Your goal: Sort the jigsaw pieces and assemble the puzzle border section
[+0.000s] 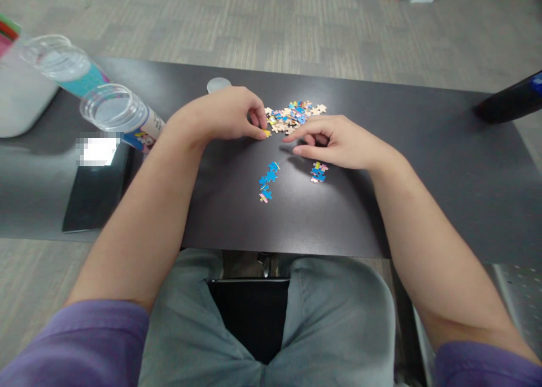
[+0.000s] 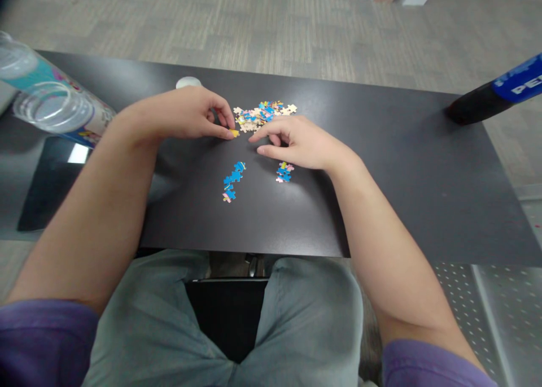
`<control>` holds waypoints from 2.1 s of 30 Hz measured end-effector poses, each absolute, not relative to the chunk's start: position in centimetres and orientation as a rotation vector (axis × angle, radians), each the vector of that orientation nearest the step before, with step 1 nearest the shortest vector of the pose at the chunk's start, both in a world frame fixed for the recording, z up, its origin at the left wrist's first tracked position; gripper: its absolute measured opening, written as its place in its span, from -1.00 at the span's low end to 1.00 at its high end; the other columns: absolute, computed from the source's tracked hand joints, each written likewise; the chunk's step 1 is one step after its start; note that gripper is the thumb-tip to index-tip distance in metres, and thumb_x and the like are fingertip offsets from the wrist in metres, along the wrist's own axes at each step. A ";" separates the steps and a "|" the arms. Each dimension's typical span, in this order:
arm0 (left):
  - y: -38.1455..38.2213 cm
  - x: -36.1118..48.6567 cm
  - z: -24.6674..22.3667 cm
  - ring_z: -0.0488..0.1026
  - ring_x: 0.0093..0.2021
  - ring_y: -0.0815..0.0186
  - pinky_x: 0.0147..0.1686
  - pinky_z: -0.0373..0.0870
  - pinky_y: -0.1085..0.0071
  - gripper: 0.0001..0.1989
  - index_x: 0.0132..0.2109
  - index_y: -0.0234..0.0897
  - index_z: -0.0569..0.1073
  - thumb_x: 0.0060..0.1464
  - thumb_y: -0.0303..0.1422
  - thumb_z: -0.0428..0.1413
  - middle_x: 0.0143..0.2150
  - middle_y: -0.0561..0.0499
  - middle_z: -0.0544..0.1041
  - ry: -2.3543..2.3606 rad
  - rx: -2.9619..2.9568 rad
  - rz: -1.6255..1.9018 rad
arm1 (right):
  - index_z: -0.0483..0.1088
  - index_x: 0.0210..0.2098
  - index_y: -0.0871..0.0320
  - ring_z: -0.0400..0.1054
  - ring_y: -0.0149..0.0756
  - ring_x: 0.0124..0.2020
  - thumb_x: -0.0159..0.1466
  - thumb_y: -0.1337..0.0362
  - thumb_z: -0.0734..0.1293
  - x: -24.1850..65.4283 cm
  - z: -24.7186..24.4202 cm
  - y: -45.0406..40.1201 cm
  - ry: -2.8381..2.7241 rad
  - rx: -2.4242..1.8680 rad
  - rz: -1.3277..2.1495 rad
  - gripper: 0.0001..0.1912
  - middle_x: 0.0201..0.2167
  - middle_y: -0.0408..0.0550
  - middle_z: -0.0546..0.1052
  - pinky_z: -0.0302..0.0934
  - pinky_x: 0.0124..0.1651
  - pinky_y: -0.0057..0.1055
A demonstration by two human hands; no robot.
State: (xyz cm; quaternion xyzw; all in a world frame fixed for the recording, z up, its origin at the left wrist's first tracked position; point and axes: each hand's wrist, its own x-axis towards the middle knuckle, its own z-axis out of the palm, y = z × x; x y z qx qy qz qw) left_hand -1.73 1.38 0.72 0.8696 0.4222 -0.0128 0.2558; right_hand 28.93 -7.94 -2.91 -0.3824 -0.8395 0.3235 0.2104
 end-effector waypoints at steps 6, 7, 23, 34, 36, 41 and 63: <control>0.3 -1.1 1.6 0.72 -0.18 -0.02 0.00 0.56 0.14 -0.65 -0.08 -0.02 0.91 0.15 0.06 0.46 -0.38 0.00 0.70 0.996 2.315 -0.118 | 0.80 0.13 -0.11 0.20 -0.17 -0.34 0.53 -0.17 0.65 29.1 -2.9 -7.8 -2.242 -1.228 0.953 -0.63 -0.38 -0.23 0.46 0.15 -0.15 -0.10; 0.2 -1.0 1.5 0.72 -0.16 -0.01 0.00 0.54 0.15 -0.65 -0.11 -0.01 0.90 0.15 0.08 0.45 -0.36 0.00 0.72 0.966 2.319 -0.116 | 0.79 0.11 -0.12 0.20 -0.15 -0.32 0.52 -0.18 0.66 29.0 -2.7 -7.8 -2.237 -1.262 0.969 -0.63 -0.38 -0.21 0.46 0.16 -0.14 -0.08; -0.5 -0.2 1.0 0.59 -0.18 0.07 -0.13 0.33 0.17 -0.49 -0.13 -0.10 0.70 -0.09 0.10 0.55 -0.18 -0.01 0.64 0.985 2.365 -0.156 | 0.75 0.08 -0.06 0.27 -0.04 -0.23 0.55 0.00 0.57 29.7 -2.9 -7.5 -2.180 -1.335 0.667 -0.77 -0.32 -0.14 0.42 0.14 0.01 -0.05; -2.1 1.5 0.3 0.64 0.25 -0.01 0.24 0.48 0.11 -0.42 0.36 -0.15 0.80 0.46 0.09 0.29 0.34 -0.13 0.80 1.013 2.574 0.166 | 0.74 0.02 -0.03 0.27 -0.04 -0.20 0.50 0.02 0.62 29.5 -2.9 -7.4 -2.208 -1.315 0.676 -0.78 -0.30 -0.14 0.43 0.12 0.04 -0.08; -2.1 1.7 -0.1 0.65 0.29 -0.06 0.25 0.49 0.07 -0.33 0.42 -0.12 0.82 0.46 0.18 0.23 0.37 -0.12 0.80 1.004 2.587 0.159 | 0.73 0.02 -0.04 0.27 -0.05 -0.21 0.51 0.02 0.61 29.8 -3.0 -7.2 -2.209 -1.312 0.662 -0.80 -0.31 -0.16 0.41 0.12 0.04 -0.08; -1.6 2.1 -1.3 0.74 0.26 -0.14 0.16 0.50 0.07 -0.53 0.24 0.00 0.89 0.41 0.06 0.31 0.27 -0.10 0.85 1.104 2.565 0.229 | 0.75 0.02 0.00 0.26 -0.07 -0.20 0.51 0.03 0.64 30.3 -3.2 -7.0 -2.184 -1.321 0.675 -0.77 -0.28 -0.15 0.46 0.13 0.04 -0.09; -3.6 3.0 0.0 0.69 -0.09 0.08 0.07 0.60 0.09 -0.77 -0.06 -0.06 0.86 0.40 -0.06 0.39 -0.02 -0.02 0.88 0.839 2.433 0.272 | 0.79 -0.03 0.00 0.43 -0.09 -0.22 0.61 0.21 0.64 30.6 -4.4 -6.5 -2.232 -1.302 0.463 -0.96 -0.20 -0.03 0.65 0.35 0.06 -0.05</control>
